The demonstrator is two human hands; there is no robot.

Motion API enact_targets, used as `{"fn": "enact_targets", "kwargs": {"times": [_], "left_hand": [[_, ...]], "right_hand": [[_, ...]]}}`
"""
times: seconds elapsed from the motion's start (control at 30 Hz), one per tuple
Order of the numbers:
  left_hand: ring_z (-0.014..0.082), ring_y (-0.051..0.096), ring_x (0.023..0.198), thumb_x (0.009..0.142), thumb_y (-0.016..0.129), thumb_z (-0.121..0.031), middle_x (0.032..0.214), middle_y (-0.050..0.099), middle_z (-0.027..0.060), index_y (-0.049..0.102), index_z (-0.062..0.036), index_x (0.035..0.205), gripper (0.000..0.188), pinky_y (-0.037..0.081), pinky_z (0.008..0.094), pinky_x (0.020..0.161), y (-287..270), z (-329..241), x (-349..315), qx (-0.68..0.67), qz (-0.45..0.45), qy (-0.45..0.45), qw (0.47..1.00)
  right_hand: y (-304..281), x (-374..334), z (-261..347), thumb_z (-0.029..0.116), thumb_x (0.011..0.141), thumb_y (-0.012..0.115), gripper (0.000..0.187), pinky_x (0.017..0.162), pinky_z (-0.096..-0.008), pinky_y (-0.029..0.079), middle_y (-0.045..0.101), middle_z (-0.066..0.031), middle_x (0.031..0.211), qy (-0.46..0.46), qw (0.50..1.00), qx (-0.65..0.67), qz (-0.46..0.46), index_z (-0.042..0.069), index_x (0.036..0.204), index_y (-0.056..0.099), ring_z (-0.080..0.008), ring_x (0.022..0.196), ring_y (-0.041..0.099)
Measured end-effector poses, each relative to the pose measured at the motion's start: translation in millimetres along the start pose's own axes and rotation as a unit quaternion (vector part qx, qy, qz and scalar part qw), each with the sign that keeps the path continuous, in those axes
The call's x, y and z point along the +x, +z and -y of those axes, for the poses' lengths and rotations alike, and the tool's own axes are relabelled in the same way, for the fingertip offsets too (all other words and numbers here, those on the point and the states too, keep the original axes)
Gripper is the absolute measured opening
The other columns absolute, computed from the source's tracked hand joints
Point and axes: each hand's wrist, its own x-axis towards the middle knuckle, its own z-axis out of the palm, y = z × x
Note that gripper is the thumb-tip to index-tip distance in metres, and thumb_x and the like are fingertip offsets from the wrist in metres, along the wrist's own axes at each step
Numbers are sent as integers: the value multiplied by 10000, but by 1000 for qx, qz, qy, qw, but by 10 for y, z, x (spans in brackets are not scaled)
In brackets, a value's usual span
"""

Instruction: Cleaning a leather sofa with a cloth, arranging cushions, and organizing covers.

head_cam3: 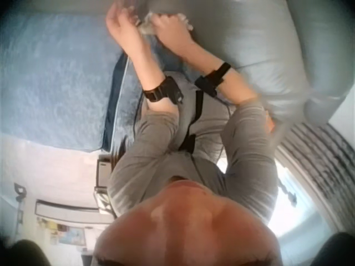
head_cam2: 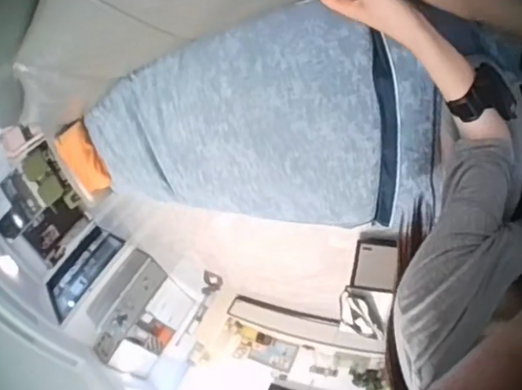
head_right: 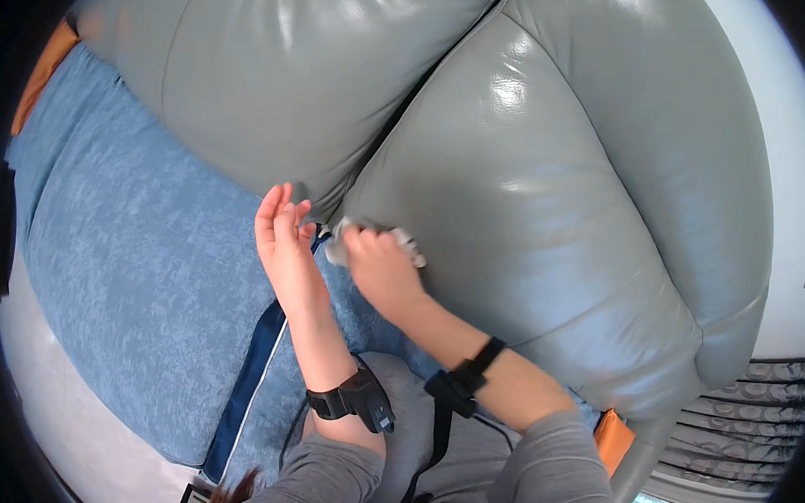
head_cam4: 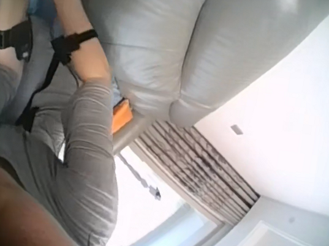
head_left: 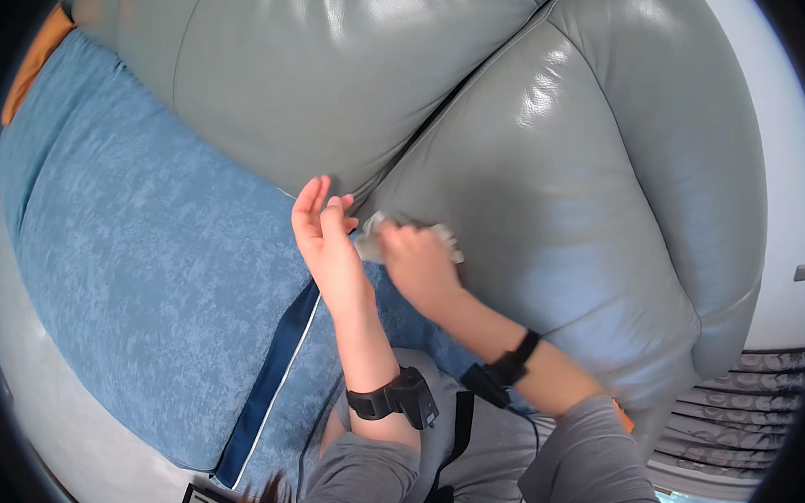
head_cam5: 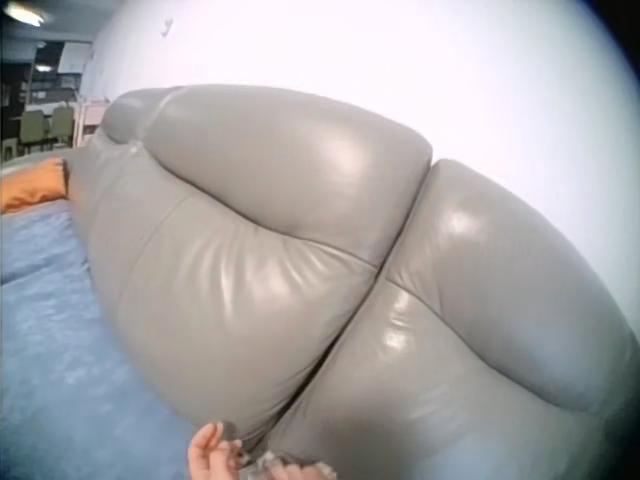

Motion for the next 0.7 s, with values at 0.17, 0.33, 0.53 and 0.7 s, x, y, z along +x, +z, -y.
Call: {"fn": "enact_targets", "kwargs": {"times": [0.17,0.33,0.53,0.7], "left_hand": [[112,520,911,852,473,-135,1207,492,76,456,-22,1159,328,392,239,733,78,-29,-8,-9,12,-3,1000],[115,522,909,855,469,-133,1201,491,78,453,-22,1157,322,396,239,728,187,42,-23,-1,19,-22,1000],[125,521,910,850,477,-124,1190,493,79,455,-24,1142,309,397,244,724,176,93,-55,10,22,10,1000],[160,518,978,852,477,-125,1187,490,78,448,-29,1145,309,398,263,783,24,258,-197,62,11,0,998]], "right_hand": [[-1242,542,-1113,59,713,540,319,630,-377,399,529,-102,1027,79,943,-224,-235,105,1025,585,-244,776,518],[-873,624,-977,104,733,525,295,584,-344,351,523,-96,1014,103,938,-219,-247,89,1022,579,-231,760,501],[83,278,38,165,731,516,282,749,-348,382,504,-77,859,22,1000,-20,-7,64,991,470,-211,780,520],[459,-563,169,159,738,508,308,731,-364,416,506,-64,894,26,999,37,13,43,1022,483,-197,805,525]]}}
